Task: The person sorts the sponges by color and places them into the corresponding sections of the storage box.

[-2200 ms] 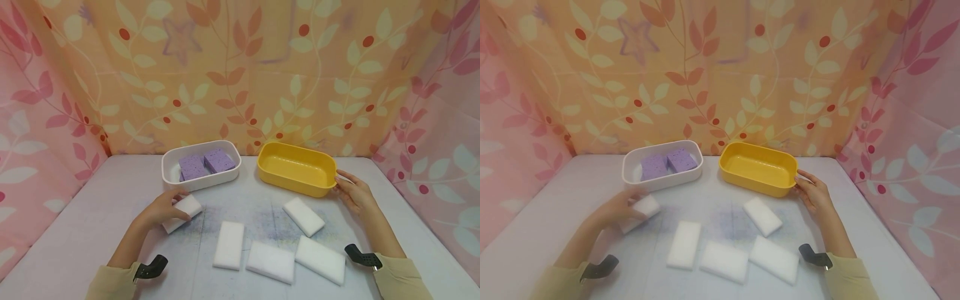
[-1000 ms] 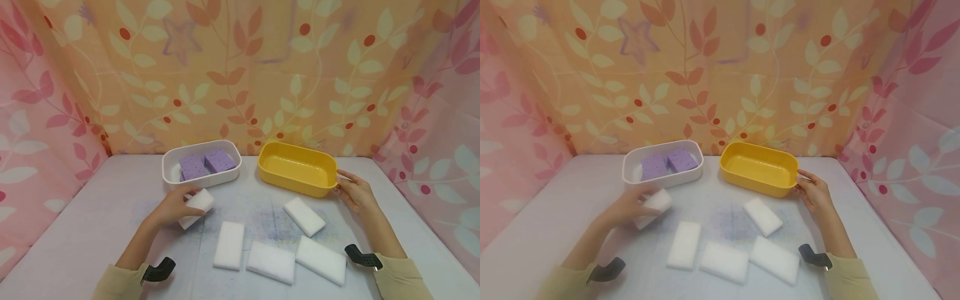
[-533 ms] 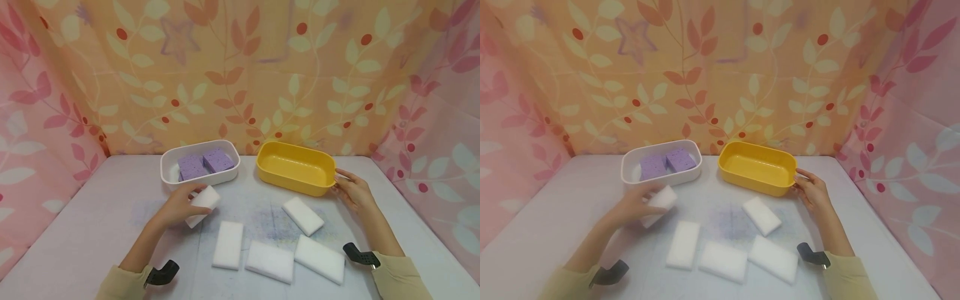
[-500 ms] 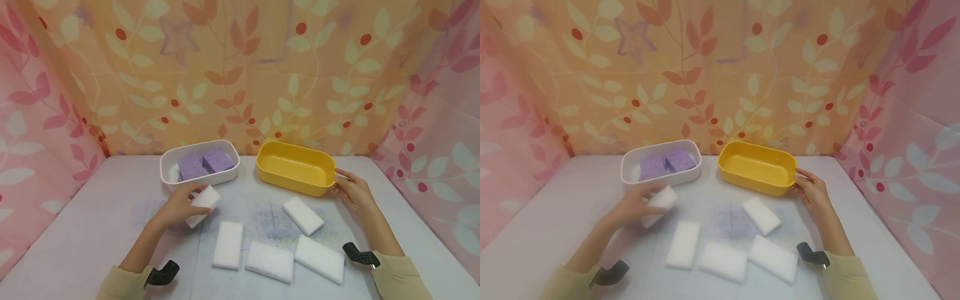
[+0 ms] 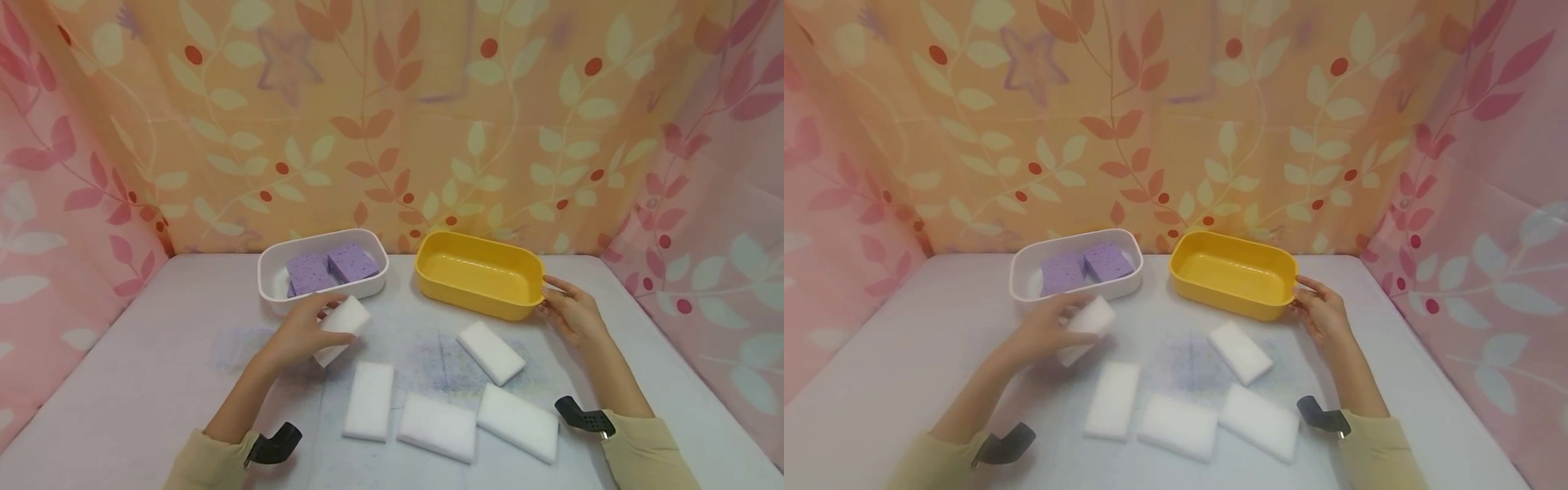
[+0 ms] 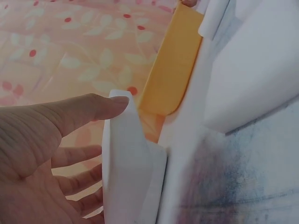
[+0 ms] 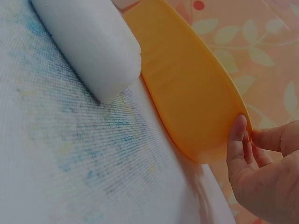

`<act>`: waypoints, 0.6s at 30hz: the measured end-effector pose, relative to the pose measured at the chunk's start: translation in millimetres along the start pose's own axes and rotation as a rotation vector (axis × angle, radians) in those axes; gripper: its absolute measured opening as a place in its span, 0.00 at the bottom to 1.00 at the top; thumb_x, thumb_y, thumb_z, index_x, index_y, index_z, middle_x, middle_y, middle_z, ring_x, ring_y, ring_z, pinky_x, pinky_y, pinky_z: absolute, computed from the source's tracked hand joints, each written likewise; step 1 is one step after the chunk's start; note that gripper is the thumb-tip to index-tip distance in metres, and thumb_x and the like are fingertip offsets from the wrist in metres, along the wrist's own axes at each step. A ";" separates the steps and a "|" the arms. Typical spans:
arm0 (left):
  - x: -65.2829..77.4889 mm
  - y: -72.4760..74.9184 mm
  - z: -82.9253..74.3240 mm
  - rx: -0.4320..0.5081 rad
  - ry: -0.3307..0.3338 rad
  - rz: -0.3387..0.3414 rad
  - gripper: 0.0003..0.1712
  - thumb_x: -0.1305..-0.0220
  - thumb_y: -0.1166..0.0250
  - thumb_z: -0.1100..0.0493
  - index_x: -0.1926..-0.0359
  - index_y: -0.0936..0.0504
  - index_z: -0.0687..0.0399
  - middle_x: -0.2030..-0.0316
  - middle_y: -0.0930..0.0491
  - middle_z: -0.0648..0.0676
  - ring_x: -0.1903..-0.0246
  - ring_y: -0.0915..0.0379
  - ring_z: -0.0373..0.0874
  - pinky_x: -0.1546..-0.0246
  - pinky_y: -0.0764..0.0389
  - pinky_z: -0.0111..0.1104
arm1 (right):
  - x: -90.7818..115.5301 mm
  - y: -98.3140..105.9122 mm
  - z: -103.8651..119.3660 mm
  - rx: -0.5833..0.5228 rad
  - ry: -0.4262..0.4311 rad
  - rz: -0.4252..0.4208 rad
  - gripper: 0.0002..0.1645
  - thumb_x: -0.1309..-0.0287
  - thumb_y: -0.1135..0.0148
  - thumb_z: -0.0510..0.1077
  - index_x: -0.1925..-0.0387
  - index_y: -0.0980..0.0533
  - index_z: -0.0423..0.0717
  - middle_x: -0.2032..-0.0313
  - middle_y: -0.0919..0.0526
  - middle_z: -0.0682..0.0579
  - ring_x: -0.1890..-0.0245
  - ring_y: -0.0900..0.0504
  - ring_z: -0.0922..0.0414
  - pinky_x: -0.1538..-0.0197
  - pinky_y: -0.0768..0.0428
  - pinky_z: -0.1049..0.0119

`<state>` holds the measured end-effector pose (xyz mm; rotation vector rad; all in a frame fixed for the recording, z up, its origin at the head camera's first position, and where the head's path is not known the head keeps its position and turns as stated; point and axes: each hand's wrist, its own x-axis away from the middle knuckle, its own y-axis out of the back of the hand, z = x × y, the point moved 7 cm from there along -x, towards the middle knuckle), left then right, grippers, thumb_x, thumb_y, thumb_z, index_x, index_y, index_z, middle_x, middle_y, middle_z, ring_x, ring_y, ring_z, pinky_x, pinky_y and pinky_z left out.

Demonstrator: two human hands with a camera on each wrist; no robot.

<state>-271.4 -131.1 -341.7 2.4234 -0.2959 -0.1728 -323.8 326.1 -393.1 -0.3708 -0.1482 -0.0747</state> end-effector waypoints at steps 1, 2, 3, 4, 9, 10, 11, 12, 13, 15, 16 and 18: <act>-0.8 0.0 -0.8 0.001 -0.002 -0.003 0.40 0.45 0.18 0.56 0.34 0.23 0.64 0.39 0.21 0.64 0.44 0.25 0.60 0.45 0.20 0.50 | -0.4 -0.3 -0.7 -0.002 0.000 0.000 0.18 0.25 0.44 0.32 0.60 0.16 0.57 0.69 0.12 0.55 0.72 0.16 0.60 0.63 0.13 0.72; -1.7 -0.2 -1.4 0.000 -0.001 -0.004 0.40 0.45 0.18 0.56 0.34 0.23 0.64 0.39 0.21 0.64 0.43 0.25 0.61 0.44 0.20 0.52 | -0.7 -0.6 -1.5 -0.002 -0.001 -0.001 0.17 0.25 0.44 0.32 0.59 0.17 0.57 0.68 0.12 0.55 0.72 0.16 0.59 0.63 0.13 0.72; -3.1 -0.4 -2.1 -0.006 -0.003 -0.006 0.40 0.45 0.18 0.56 0.34 0.23 0.64 0.39 0.21 0.64 0.43 0.25 0.61 0.43 0.20 0.53 | -1.2 -0.9 -2.2 -0.004 0.001 0.001 0.17 0.24 0.44 0.32 0.59 0.17 0.56 0.68 0.12 0.54 0.72 0.16 0.59 0.63 0.13 0.72; -4.6 -0.7 -2.9 -0.010 -0.005 -0.006 0.40 0.45 0.18 0.56 0.34 0.23 0.64 0.39 0.21 0.64 0.43 0.25 0.62 0.42 0.20 0.54 | -1.7 -0.8 -2.9 -0.004 0.000 0.000 0.16 0.24 0.44 0.32 0.58 0.17 0.56 0.68 0.12 0.55 0.72 0.16 0.59 0.63 0.13 0.72; -14.2 -4.5 -10.0 -0.048 -0.013 -0.003 0.41 0.44 0.18 0.54 0.32 0.22 0.62 0.39 0.20 0.63 0.43 0.24 0.61 0.45 0.19 0.52 | -1.8 0.9 -4.5 0.014 -0.001 -0.013 0.13 0.24 0.44 0.32 0.53 0.21 0.54 0.68 0.12 0.55 0.71 0.16 0.60 0.62 0.13 0.72; -16.4 -5.5 -11.9 -0.051 -0.013 0.000 0.41 0.44 0.18 0.53 0.32 0.22 0.61 0.39 0.20 0.63 0.44 0.24 0.60 0.45 0.19 0.51 | -1.5 1.3 -4.4 0.022 -0.002 -0.016 0.13 0.24 0.43 0.33 0.52 0.21 0.54 0.68 0.12 0.56 0.71 0.16 0.60 0.61 0.13 0.72; -18.5 -6.5 -13.8 -0.054 -0.013 0.002 0.41 0.44 0.18 0.53 0.32 0.22 0.61 0.39 0.20 0.62 0.44 0.24 0.60 0.45 0.18 0.51 | -1.3 1.5 -4.1 0.031 0.001 -0.017 0.12 0.24 0.43 0.33 0.51 0.22 0.54 0.68 0.12 0.56 0.71 0.16 0.60 0.61 0.13 0.72; -20.6 -7.4 -15.4 -0.059 -0.013 0.005 0.41 0.44 0.18 0.53 0.32 0.22 0.61 0.39 0.20 0.62 0.44 0.24 0.59 0.45 0.19 0.50 | -1.1 1.7 -3.9 0.035 0.001 -0.019 0.12 0.24 0.42 0.33 0.50 0.23 0.54 0.68 0.12 0.55 0.71 0.16 0.60 0.61 0.13 0.72; -22.5 -8.4 -17.1 -0.060 -0.012 0.007 0.41 0.43 0.19 0.53 0.32 0.22 0.61 0.40 0.20 0.62 0.44 0.24 0.59 0.45 0.19 0.51 | -1.0 1.9 -3.7 0.037 0.001 -0.020 0.12 0.25 0.42 0.34 0.49 0.23 0.53 0.67 0.12 0.55 0.71 0.16 0.60 0.61 0.12 0.72; -26.4 -10.1 -20.0 -0.064 -0.014 0.010 0.41 0.43 0.19 0.52 0.32 0.23 0.62 0.40 0.20 0.63 0.43 0.24 0.59 0.44 0.19 0.51 | -0.8 1.6 -3.4 0.035 -0.002 -0.021 0.12 0.25 0.41 0.34 0.48 0.23 0.53 0.67 0.12 0.55 0.71 0.16 0.60 0.61 0.12 0.72; -28.2 -10.8 -21.6 -0.062 -0.017 0.011 0.41 0.42 0.19 0.53 0.32 0.23 0.63 0.40 0.20 0.63 0.43 0.24 0.60 0.43 0.19 0.52 | -0.7 1.4 -3.3 0.033 -0.003 -0.022 0.12 0.25 0.41 0.34 0.49 0.23 0.53 0.67 0.12 0.55 0.71 0.16 0.60 0.61 0.12 0.72; -31.5 -12.7 -24.3 -0.062 -0.020 0.013 0.41 0.42 0.20 0.53 0.31 0.24 0.64 0.39 0.21 0.64 0.42 0.24 0.60 0.41 0.20 0.52 | -0.8 0.8 -3.1 0.023 -0.004 -0.022 0.12 0.25 0.42 0.33 0.49 0.23 0.53 0.67 0.12 0.55 0.71 0.15 0.60 0.61 0.12 0.72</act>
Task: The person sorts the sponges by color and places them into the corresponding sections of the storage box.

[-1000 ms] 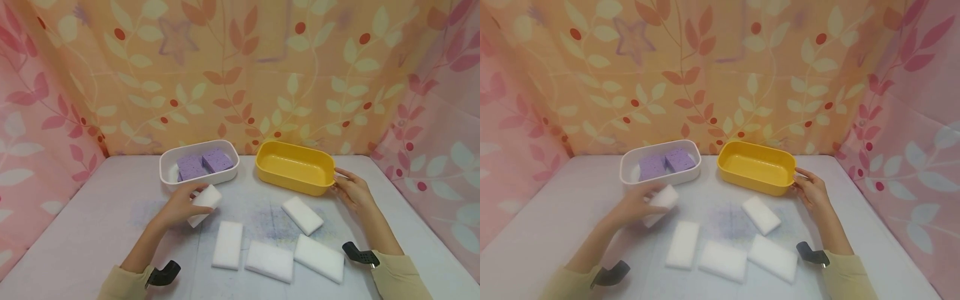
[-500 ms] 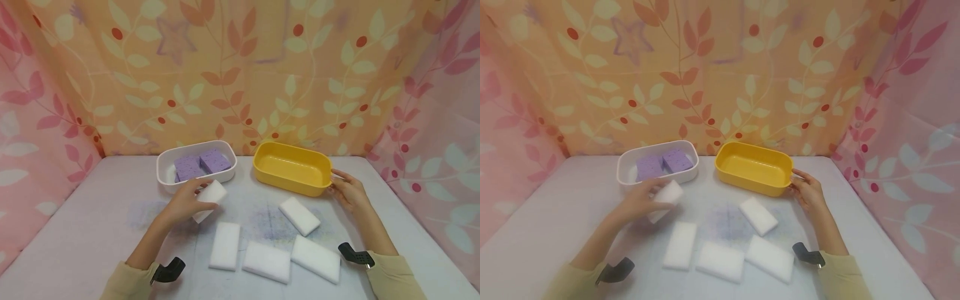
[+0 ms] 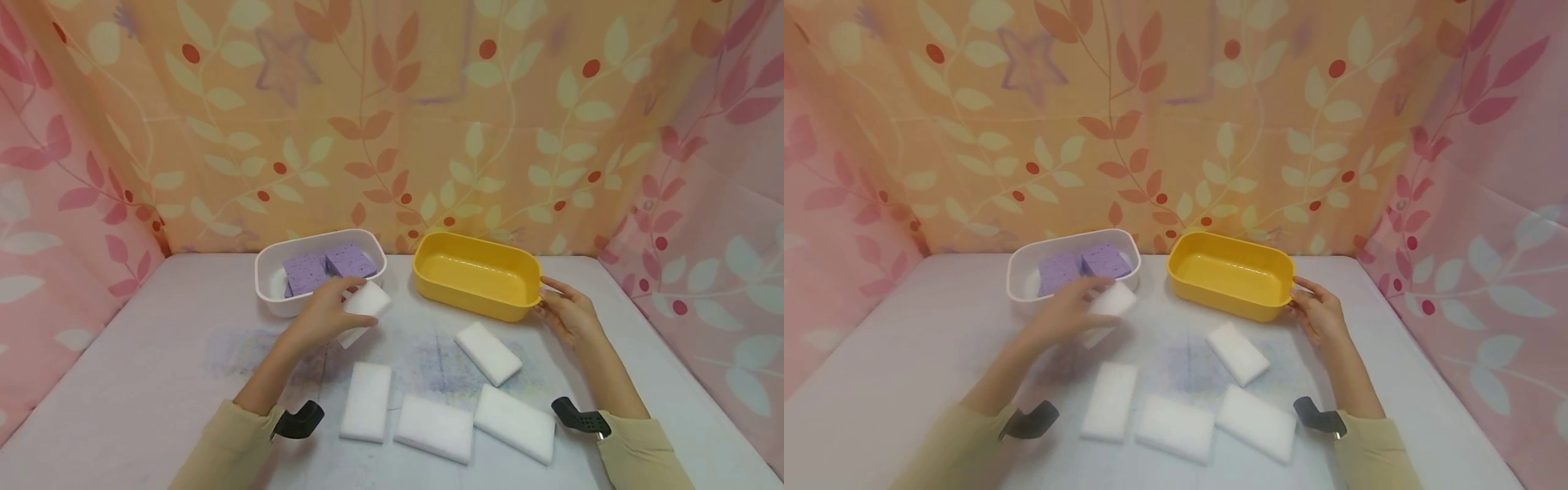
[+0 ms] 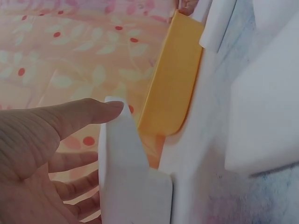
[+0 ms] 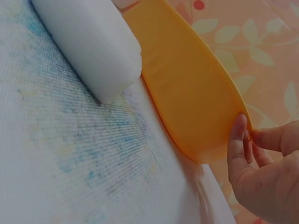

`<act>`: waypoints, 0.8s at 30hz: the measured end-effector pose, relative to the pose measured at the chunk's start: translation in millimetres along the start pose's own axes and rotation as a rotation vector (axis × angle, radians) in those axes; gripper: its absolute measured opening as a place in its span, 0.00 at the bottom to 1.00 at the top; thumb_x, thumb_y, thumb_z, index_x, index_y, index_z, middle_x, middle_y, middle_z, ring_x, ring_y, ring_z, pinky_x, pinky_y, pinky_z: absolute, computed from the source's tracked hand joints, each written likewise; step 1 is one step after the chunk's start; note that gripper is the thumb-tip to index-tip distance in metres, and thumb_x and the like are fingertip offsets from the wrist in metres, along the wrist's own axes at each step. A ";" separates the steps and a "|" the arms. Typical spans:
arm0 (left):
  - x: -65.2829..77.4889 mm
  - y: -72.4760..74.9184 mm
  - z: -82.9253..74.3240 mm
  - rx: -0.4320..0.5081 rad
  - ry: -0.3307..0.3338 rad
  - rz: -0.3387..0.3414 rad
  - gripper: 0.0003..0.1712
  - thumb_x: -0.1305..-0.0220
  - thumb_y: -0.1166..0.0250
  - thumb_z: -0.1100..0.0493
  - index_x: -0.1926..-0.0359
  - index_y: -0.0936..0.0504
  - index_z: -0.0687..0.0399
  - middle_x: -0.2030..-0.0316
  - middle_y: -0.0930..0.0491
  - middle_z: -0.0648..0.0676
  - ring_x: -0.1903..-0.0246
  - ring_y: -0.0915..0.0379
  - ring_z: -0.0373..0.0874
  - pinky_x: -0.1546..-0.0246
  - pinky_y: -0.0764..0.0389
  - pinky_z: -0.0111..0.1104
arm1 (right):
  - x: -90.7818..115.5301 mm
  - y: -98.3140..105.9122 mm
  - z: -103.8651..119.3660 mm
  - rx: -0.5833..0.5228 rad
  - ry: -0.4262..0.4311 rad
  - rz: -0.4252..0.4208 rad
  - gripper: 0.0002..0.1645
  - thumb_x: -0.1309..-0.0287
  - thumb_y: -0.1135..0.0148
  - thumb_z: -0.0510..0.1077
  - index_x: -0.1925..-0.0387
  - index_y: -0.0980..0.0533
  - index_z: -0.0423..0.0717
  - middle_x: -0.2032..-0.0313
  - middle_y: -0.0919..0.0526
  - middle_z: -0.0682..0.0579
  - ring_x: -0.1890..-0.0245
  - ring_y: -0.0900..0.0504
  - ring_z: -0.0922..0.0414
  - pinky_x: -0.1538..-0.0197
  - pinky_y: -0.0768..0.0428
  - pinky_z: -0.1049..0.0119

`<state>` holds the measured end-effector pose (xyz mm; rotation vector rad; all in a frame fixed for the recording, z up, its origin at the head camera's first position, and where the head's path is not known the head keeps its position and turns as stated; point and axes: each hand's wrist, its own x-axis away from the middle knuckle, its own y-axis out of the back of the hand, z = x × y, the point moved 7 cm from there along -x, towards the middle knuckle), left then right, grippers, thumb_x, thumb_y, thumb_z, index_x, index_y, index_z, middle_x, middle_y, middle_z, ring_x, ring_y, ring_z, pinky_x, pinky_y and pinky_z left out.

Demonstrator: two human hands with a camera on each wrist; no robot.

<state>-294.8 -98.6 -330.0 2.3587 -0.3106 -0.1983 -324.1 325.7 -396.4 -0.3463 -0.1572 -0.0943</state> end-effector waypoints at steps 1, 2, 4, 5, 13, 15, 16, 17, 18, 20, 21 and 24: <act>-1.7 -0.9 -1.5 0.004 0.001 0.001 0.41 0.41 0.20 0.53 0.31 0.24 0.64 0.38 0.21 0.64 0.41 0.24 0.60 0.40 0.20 0.52 | 0.0 -0.5 0.1 -0.003 -0.001 0.001 0.13 0.25 0.42 0.33 0.50 0.22 0.53 0.67 0.12 0.55 0.71 0.15 0.60 0.61 0.12 0.72; -3.3 -1.6 -3.0 0.007 0.002 0.002 0.41 0.41 0.20 0.53 0.31 0.24 0.64 0.38 0.21 0.64 0.41 0.25 0.60 0.40 0.20 0.53 | 0.1 -1.0 0.2 -0.006 -0.002 0.001 0.13 0.25 0.42 0.32 0.51 0.22 0.53 0.67 0.12 0.55 0.71 0.15 0.60 0.61 0.12 0.72; -6.7 -3.7 -6.5 0.020 0.007 0.007 0.42 0.41 0.20 0.53 0.30 0.25 0.64 0.38 0.21 0.64 0.40 0.25 0.60 0.39 0.20 0.53 | 0.1 -1.9 0.4 -0.014 0.000 0.003 0.13 0.25 0.43 0.32 0.52 0.21 0.53 0.67 0.12 0.55 0.70 0.15 0.60 0.61 0.12 0.72; -8.6 -5.1 -8.2 0.024 0.007 0.009 0.42 0.41 0.20 0.54 0.30 0.25 0.64 0.37 0.21 0.64 0.40 0.25 0.59 0.38 0.20 0.53 | 0.2 -2.3 0.6 -0.017 0.003 0.004 0.13 0.25 0.43 0.32 0.52 0.21 0.54 0.67 0.12 0.55 0.70 0.15 0.60 0.61 0.12 0.72; -26.7 -18.2 -17.8 0.049 0.038 0.007 0.42 0.40 0.21 0.53 0.29 0.26 0.65 0.37 0.21 0.65 0.40 0.25 0.59 0.34 0.22 0.52 | 0.2 -4.3 0.5 -0.017 0.004 0.001 0.13 0.25 0.42 0.32 0.52 0.21 0.54 0.67 0.13 0.56 0.69 0.14 0.60 0.61 0.12 0.72; -31.8 -21.2 -20.2 0.054 0.047 0.003 0.42 0.40 0.21 0.53 0.29 0.26 0.65 0.37 0.22 0.66 0.39 0.26 0.59 0.33 0.23 0.52 | -0.7 -4.3 0.0 -0.013 -0.005 -0.006 0.13 0.25 0.42 0.32 0.49 0.23 0.52 0.67 0.13 0.56 0.70 0.14 0.60 0.61 0.12 0.72; -34.3 -22.6 -21.8 0.056 0.051 0.002 0.42 0.40 0.21 0.54 0.30 0.26 0.65 0.38 0.22 0.66 0.40 0.26 0.59 0.33 0.23 0.52 | -1.1 -4.4 -0.3 -0.009 -0.011 -0.010 0.13 0.25 0.42 0.33 0.46 0.24 0.51 0.67 0.13 0.56 0.70 0.14 0.60 0.61 0.12 0.72; -36.6 -23.9 -23.5 0.052 0.053 0.002 0.42 0.40 0.21 0.53 0.30 0.26 0.65 0.38 0.22 0.66 0.39 0.26 0.59 0.33 0.23 0.52 | -1.5 -4.5 -0.5 -0.002 -0.015 -0.013 0.14 0.25 0.42 0.33 0.44 0.26 0.50 0.67 0.13 0.56 0.69 0.14 0.60 0.60 0.12 0.72; -39.1 -25.3 -25.3 0.052 0.054 0.001 0.42 0.40 0.20 0.53 0.30 0.26 0.65 0.38 0.22 0.65 0.40 0.26 0.59 0.34 0.23 0.51 | -1.9 -4.6 -0.7 0.006 -0.020 -0.018 0.15 0.25 0.42 0.33 0.42 0.27 0.49 0.67 0.13 0.57 0.69 0.14 0.60 0.60 0.12 0.72; -43.7 -28.0 -28.6 0.048 0.050 -0.001 0.42 0.41 0.20 0.53 0.30 0.25 0.65 0.38 0.21 0.65 0.40 0.26 0.59 0.34 0.22 0.51 | -2.3 -4.7 -1.1 0.014 -0.029 -0.028 0.17 0.25 0.42 0.33 0.40 0.28 0.49 0.67 0.13 0.57 0.69 0.14 0.60 0.60 0.12 0.72; -45.7 -29.0 -30.7 0.048 0.047 -0.003 0.42 0.41 0.20 0.53 0.30 0.25 0.65 0.38 0.21 0.65 0.40 0.26 0.59 0.35 0.22 0.50 | -2.6 -4.7 -1.2 0.019 -0.032 -0.031 0.18 0.25 0.42 0.33 0.38 0.29 0.48 0.67 0.13 0.57 0.69 0.14 0.60 0.60 0.12 0.72; -52.3 -32.4 -35.6 0.041 0.034 -0.012 0.42 0.41 0.20 0.53 0.31 0.25 0.65 0.38 0.21 0.66 0.41 0.25 0.58 0.36 0.21 0.50 | -2.5 -5.5 -1.4 0.024 -0.041 -0.037 0.21 0.25 0.41 0.34 0.36 0.30 0.48 0.67 0.13 0.58 0.69 0.14 0.60 0.60 0.12 0.72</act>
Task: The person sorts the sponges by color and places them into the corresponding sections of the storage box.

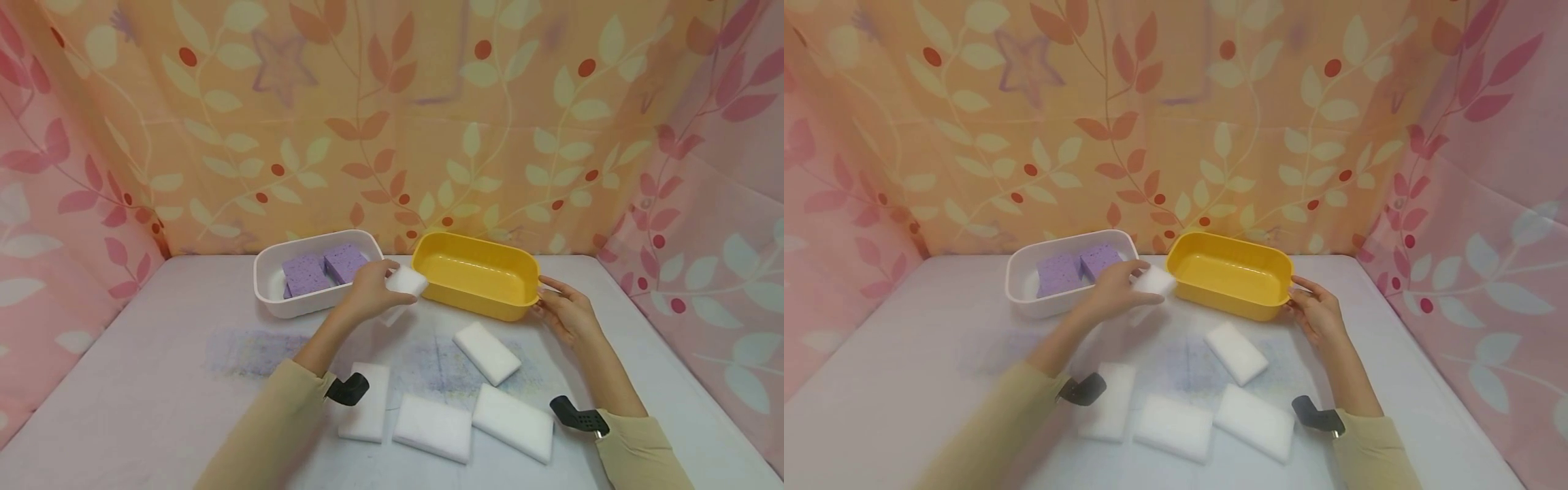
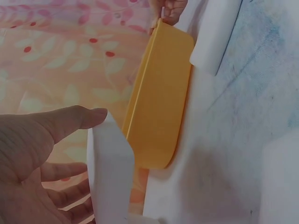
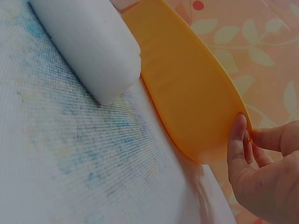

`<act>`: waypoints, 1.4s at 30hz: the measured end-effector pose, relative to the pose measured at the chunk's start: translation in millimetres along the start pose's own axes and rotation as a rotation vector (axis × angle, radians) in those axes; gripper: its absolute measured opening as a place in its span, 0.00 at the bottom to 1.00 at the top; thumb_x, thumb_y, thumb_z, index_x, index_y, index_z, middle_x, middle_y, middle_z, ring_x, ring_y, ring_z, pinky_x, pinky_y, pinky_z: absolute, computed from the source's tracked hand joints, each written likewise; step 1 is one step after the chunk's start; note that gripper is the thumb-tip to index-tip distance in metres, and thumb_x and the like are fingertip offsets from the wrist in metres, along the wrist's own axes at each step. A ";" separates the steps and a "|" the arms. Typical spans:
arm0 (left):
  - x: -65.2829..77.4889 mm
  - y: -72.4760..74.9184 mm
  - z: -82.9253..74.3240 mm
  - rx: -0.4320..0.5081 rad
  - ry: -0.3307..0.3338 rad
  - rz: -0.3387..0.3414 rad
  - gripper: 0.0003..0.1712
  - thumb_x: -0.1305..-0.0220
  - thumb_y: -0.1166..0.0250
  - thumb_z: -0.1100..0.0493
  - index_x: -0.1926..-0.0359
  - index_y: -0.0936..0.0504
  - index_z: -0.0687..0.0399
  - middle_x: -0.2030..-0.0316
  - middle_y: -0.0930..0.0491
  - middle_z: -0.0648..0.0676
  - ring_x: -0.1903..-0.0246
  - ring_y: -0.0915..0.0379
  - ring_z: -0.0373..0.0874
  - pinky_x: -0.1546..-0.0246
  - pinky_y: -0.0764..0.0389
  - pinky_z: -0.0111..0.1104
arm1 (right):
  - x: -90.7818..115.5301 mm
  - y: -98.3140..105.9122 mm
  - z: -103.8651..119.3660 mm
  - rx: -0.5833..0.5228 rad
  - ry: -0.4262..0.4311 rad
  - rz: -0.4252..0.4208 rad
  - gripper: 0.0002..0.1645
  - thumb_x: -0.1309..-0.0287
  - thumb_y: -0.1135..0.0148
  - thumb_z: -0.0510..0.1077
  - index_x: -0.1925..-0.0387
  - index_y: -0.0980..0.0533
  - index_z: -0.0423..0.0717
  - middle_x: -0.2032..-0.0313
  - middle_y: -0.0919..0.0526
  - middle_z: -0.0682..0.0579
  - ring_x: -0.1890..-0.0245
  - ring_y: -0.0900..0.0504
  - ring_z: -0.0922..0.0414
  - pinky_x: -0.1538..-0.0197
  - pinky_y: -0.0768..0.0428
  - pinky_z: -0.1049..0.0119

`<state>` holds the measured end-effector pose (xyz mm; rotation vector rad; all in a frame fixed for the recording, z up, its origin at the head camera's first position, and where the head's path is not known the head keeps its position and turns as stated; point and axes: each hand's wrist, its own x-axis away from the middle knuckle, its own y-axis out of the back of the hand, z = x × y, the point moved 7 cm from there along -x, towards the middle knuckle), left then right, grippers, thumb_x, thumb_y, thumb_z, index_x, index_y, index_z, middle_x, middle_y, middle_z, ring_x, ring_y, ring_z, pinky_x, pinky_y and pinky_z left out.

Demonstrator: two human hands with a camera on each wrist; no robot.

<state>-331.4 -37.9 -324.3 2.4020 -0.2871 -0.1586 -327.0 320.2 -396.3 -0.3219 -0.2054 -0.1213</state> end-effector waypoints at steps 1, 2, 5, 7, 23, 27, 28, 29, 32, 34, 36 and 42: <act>-2.0 -1.3 -1.4 0.000 -0.001 -0.001 0.42 0.41 0.20 0.54 0.30 0.25 0.65 0.38 0.21 0.66 0.41 0.25 0.58 0.37 0.20 0.49 | 0.1 -0.2 -0.1 0.000 -0.002 -0.001 0.21 0.25 0.41 0.34 0.36 0.30 0.48 0.67 0.13 0.58 0.69 0.14 0.60 0.60 0.12 0.72; -4.1 -2.5 -2.8 0.000 -0.003 -0.002 0.42 0.41 0.20 0.53 0.31 0.25 0.65 0.38 0.21 0.66 0.41 0.25 0.58 0.37 0.20 0.49 | 0.2 -0.5 -0.1 0.002 -0.003 0.000 0.21 0.25 0.41 0.34 0.35 0.31 0.47 0.67 0.13 0.58 0.69 0.14 0.60 0.60 0.12 0.72; -9.9 -6.0 -7.1 -0.007 -0.011 -0.003 0.42 0.41 0.21 0.54 0.31 0.25 0.66 0.39 0.21 0.66 0.42 0.25 0.58 0.38 0.19 0.48 | 1.2 -0.9 -0.2 -0.003 -0.007 -0.004 0.20 0.25 0.41 0.34 0.37 0.29 0.48 0.67 0.14 0.58 0.69 0.14 0.60 0.60 0.12 0.72; -13.5 -7.7 -10.0 -0.024 -0.022 -0.008 0.41 0.41 0.21 0.54 0.31 0.25 0.67 0.39 0.20 0.66 0.42 0.25 0.58 0.38 0.20 0.47 | 1.5 -0.7 -0.2 -0.008 -0.008 -0.004 0.18 0.25 0.42 0.34 0.39 0.28 0.50 0.67 0.14 0.57 0.69 0.14 0.60 0.60 0.12 0.72; -39.1 -21.2 -36.5 -0.029 -0.044 0.004 0.37 0.40 0.21 0.53 0.34 0.21 0.66 0.44 0.18 0.63 0.48 0.24 0.54 0.45 0.17 0.41 | 4.0 0.1 -0.2 -0.018 0.012 -0.001 0.16 0.25 0.40 0.34 0.42 0.27 0.52 0.67 0.13 0.56 0.71 0.14 0.61 0.61 0.12 0.72; -46.7 -24.9 -42.1 -0.048 -0.069 -0.006 0.32 0.41 0.21 0.53 0.41 0.17 0.67 0.51 0.16 0.61 0.54 0.23 0.51 0.55 0.17 0.36 | 4.3 -0.3 -0.7 -0.023 0.013 -0.004 0.15 0.26 0.40 0.34 0.44 0.26 0.53 0.66 0.13 0.55 0.71 0.14 0.60 0.61 0.12 0.72; -48.3 -26.0 -42.9 -0.049 -0.066 -0.007 0.32 0.41 0.21 0.53 0.41 0.18 0.67 0.51 0.16 0.61 0.54 0.23 0.51 0.55 0.17 0.35 | 4.3 -0.4 -1.0 -0.020 0.009 -0.008 0.17 0.26 0.39 0.34 0.42 0.27 0.52 0.66 0.13 0.55 0.71 0.14 0.61 0.61 0.12 0.72; -49.9 -27.1 -43.9 -0.052 -0.065 -0.008 0.33 0.41 0.21 0.53 0.41 0.18 0.67 0.50 0.16 0.61 0.54 0.23 0.51 0.55 0.18 0.35 | 4.4 -0.8 -1.2 -0.016 0.005 -0.010 0.18 0.26 0.39 0.34 0.41 0.27 0.51 0.66 0.13 0.56 0.70 0.14 0.61 0.61 0.12 0.72; -54.1 -30.9 -45.9 -0.045 -0.051 0.002 0.35 0.40 0.21 0.53 0.37 0.20 0.68 0.47 0.17 0.62 0.51 0.24 0.52 0.50 0.18 0.37 | 4.1 -1.6 -2.0 -0.004 -0.006 -0.020 0.22 0.26 0.39 0.35 0.36 0.30 0.50 0.66 0.13 0.57 0.70 0.14 0.61 0.60 0.12 0.72; -57.1 -32.6 -47.1 -0.051 -0.042 0.009 0.37 0.39 0.22 0.52 0.35 0.21 0.68 0.44 0.17 0.63 0.49 0.24 0.54 0.47 0.18 0.39 | 4.1 -3.1 -2.5 0.003 -0.013 -0.023 0.25 0.25 0.40 0.35 0.33 0.32 0.49 0.65 0.13 0.57 0.69 0.14 0.61 0.60 0.12 0.73; -60.4 -33.8 -47.8 -0.054 -0.028 0.012 0.38 0.38 0.23 0.52 0.33 0.23 0.68 0.42 0.18 0.63 0.47 0.24 0.55 0.44 0.18 0.41 | 3.9 -4.6 -3.0 0.007 -0.016 -0.024 0.26 0.25 0.40 0.35 0.31 0.34 0.48 0.65 0.13 0.57 0.69 0.14 0.62 0.59 0.12 0.73; -70.6 -34.1 -48.7 -0.041 0.030 -0.032 0.37 0.36 0.23 0.51 0.33 0.23 0.67 0.42 0.19 0.62 0.48 0.23 0.54 0.42 0.17 0.41 | 3.9 -8.3 -3.3 0.011 -0.003 -0.011 0.28 0.25 0.39 0.36 0.29 0.34 0.47 0.65 0.14 0.56 0.68 0.14 0.62 0.59 0.12 0.73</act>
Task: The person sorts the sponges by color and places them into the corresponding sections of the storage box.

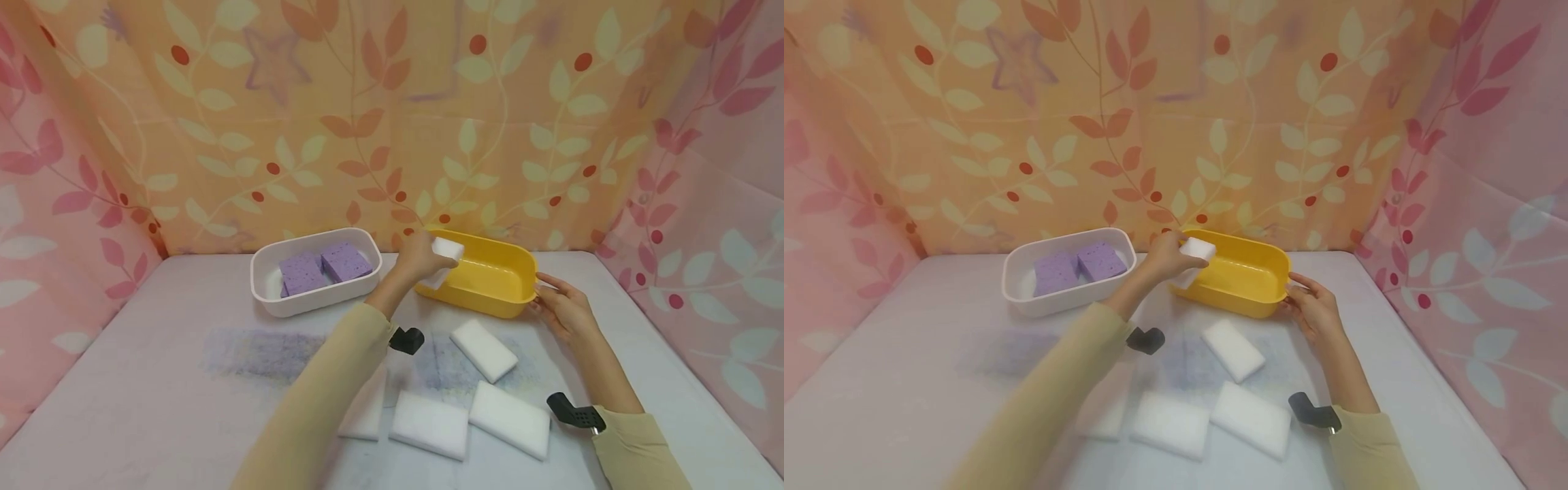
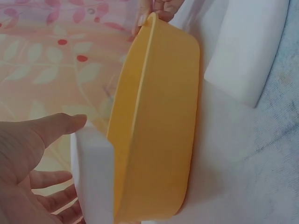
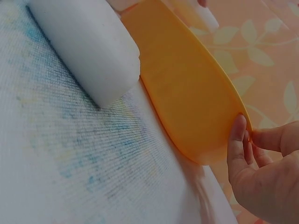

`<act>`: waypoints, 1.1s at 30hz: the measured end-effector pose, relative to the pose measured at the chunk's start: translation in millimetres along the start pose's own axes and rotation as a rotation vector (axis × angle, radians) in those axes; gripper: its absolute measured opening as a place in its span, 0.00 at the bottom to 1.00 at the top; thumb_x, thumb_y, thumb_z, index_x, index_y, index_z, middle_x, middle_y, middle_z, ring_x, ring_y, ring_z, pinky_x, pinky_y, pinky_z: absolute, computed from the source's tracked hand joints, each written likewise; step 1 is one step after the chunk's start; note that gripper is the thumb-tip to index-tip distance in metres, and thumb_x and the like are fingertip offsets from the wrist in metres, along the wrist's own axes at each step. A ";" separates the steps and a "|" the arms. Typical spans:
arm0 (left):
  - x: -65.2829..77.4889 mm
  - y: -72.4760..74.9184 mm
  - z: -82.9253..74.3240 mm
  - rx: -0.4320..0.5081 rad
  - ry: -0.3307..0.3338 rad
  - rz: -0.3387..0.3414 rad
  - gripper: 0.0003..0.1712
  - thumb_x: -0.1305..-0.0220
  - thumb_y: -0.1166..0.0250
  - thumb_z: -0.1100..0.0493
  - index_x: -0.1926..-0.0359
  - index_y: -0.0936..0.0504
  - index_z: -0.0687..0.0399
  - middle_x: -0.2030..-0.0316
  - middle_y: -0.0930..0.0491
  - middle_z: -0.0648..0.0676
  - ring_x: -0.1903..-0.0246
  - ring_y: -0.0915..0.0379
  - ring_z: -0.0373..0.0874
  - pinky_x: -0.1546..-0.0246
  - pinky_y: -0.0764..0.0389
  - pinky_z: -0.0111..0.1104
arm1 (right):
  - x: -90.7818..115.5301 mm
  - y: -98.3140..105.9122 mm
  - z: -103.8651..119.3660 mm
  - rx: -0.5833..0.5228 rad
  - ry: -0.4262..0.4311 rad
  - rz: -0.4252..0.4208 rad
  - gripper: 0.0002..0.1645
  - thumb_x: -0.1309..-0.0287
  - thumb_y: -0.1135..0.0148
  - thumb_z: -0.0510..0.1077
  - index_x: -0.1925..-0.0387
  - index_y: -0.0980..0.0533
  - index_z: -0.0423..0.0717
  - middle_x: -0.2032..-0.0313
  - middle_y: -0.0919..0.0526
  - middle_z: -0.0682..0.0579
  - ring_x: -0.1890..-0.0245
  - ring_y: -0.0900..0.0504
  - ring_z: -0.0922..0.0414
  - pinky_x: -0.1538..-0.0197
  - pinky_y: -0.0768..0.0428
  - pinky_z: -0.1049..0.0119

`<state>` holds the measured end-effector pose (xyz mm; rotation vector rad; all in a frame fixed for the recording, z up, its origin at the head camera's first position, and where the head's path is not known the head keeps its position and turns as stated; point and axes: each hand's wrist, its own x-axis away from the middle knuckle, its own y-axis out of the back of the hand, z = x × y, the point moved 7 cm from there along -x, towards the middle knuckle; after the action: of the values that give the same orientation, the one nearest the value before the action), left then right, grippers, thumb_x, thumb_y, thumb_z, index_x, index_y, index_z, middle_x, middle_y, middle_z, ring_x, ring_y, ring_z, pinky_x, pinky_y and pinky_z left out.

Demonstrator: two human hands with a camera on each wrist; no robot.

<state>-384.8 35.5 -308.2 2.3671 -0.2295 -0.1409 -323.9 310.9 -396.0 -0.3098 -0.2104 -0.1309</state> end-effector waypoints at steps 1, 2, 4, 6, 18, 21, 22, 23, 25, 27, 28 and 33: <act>-1.6 -0.1 -0.6 -0.002 0.005 -0.009 0.37 0.36 0.24 0.50 0.33 0.23 0.66 0.41 0.19 0.62 0.47 0.24 0.54 0.41 0.18 0.41 | 0.0 -0.2 0.1 -0.002 0.003 0.002 0.28 0.25 0.39 0.36 0.29 0.33 0.46 0.66 0.14 0.56 0.68 0.14 0.62 0.59 0.12 0.73; -3.2 -0.5 -1.0 -0.002 0.008 -0.016 0.37 0.36 0.24 0.50 0.33 0.23 0.66 0.41 0.19 0.61 0.47 0.23 0.54 0.40 0.18 0.41 | 0.0 -0.3 0.1 -0.003 0.005 0.004 0.27 0.25 0.39 0.35 0.30 0.33 0.47 0.66 0.14 0.56 0.69 0.14 0.62 0.59 0.12 0.73; -6.1 -1.4 -2.3 -0.007 0.008 -0.032 0.37 0.35 0.24 0.50 0.32 0.24 0.65 0.39 0.19 0.62 0.45 0.24 0.54 0.37 0.19 0.41 | -0.5 -0.3 0.5 -0.004 0.009 0.009 0.26 0.25 0.40 0.35 0.31 0.32 0.47 0.66 0.14 0.56 0.69 0.14 0.62 0.59 0.12 0.73; -9.1 -2.2 -4.3 -0.028 -0.001 -0.049 0.37 0.34 0.25 0.49 0.32 0.23 0.65 0.40 0.19 0.62 0.45 0.24 0.54 0.36 0.20 0.41 | -0.9 0.2 0.7 -0.011 0.007 0.009 0.24 0.26 0.39 0.36 0.33 0.31 0.48 0.66 0.14 0.56 0.69 0.14 0.62 0.59 0.12 0.73; -23.2 -14.8 -4.1 -0.109 0.042 -0.119 0.30 0.33 0.26 0.43 0.43 0.19 0.62 0.55 0.18 0.57 0.57 0.25 0.48 0.53 0.18 0.34 | -0.4 2.5 0.3 -0.012 -0.032 -0.022 0.28 0.26 0.39 0.35 0.29 0.33 0.48 0.65 0.14 0.56 0.68 0.14 0.61 0.59 0.12 0.72; -22.3 -14.7 -0.5 -0.057 0.060 -0.129 0.32 0.33 0.25 0.44 0.41 0.20 0.62 0.52 0.19 0.58 0.55 0.24 0.50 0.49 0.16 0.37 | 0.4 1.6 0.1 -0.024 -0.031 -0.016 0.26 0.26 0.39 0.35 0.31 0.31 0.49 0.65 0.14 0.56 0.68 0.13 0.61 0.59 0.12 0.72; -21.9 -14.5 0.6 -0.045 0.061 -0.131 0.32 0.33 0.25 0.43 0.40 0.21 0.63 0.51 0.19 0.58 0.54 0.24 0.51 0.48 0.16 0.38 | 0.2 1.6 0.1 -0.027 -0.028 -0.014 0.25 0.26 0.39 0.34 0.32 0.31 0.49 0.65 0.14 0.56 0.69 0.13 0.61 0.59 0.12 0.72; -21.6 -14.2 1.6 -0.040 0.057 -0.135 0.33 0.33 0.26 0.43 0.40 0.21 0.63 0.49 0.19 0.59 0.52 0.24 0.52 0.46 0.16 0.39 | 0.1 1.2 0.3 -0.028 -0.025 -0.012 0.25 0.26 0.40 0.34 0.32 0.31 0.49 0.65 0.14 0.56 0.69 0.13 0.61 0.59 0.12 0.72; -21.1 -13.9 3.7 -0.030 0.045 -0.136 0.36 0.33 0.26 0.42 0.38 0.22 0.65 0.45 0.21 0.61 0.48 0.24 0.53 0.42 0.18 0.40 | -0.1 0.6 0.4 -0.030 -0.022 -0.006 0.24 0.25 0.41 0.34 0.33 0.31 0.49 0.66 0.14 0.56 0.69 0.14 0.61 0.59 0.12 0.72; -20.7 -13.7 5.9 -0.027 0.029 -0.138 0.38 0.34 0.26 0.42 0.36 0.23 0.66 0.42 0.22 0.62 0.45 0.25 0.54 0.38 0.19 0.41 | -0.4 0.6 0.4 -0.031 -0.020 -0.006 0.23 0.25 0.41 0.33 0.34 0.30 0.49 0.66 0.14 0.56 0.69 0.13 0.61 0.59 0.12 0.71; -20.6 -13.6 7.0 -0.022 0.020 -0.138 0.39 0.34 0.26 0.42 0.35 0.23 0.67 0.40 0.23 0.62 0.43 0.25 0.54 0.37 0.20 0.41 | -0.6 0.7 0.3 -0.035 -0.021 -0.006 0.22 0.25 0.41 0.33 0.35 0.30 0.50 0.66 0.14 0.56 0.69 0.13 0.61 0.59 0.12 0.71; -18.6 -12.1 10.8 0.037 -0.030 -0.141 0.43 0.34 0.26 0.43 0.30 0.27 0.69 0.35 0.25 0.64 0.35 0.29 0.57 0.29 0.27 0.43 | -1.4 1.6 -0.3 -0.039 -0.024 -0.011 0.22 0.26 0.39 0.34 0.36 0.28 0.50 0.66 0.14 0.55 0.69 0.13 0.61 0.60 0.12 0.71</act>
<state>-403.3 40.6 -323.6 2.4191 -0.0802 -0.2408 -324.9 312.5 -397.1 -0.3494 -0.2335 -0.1424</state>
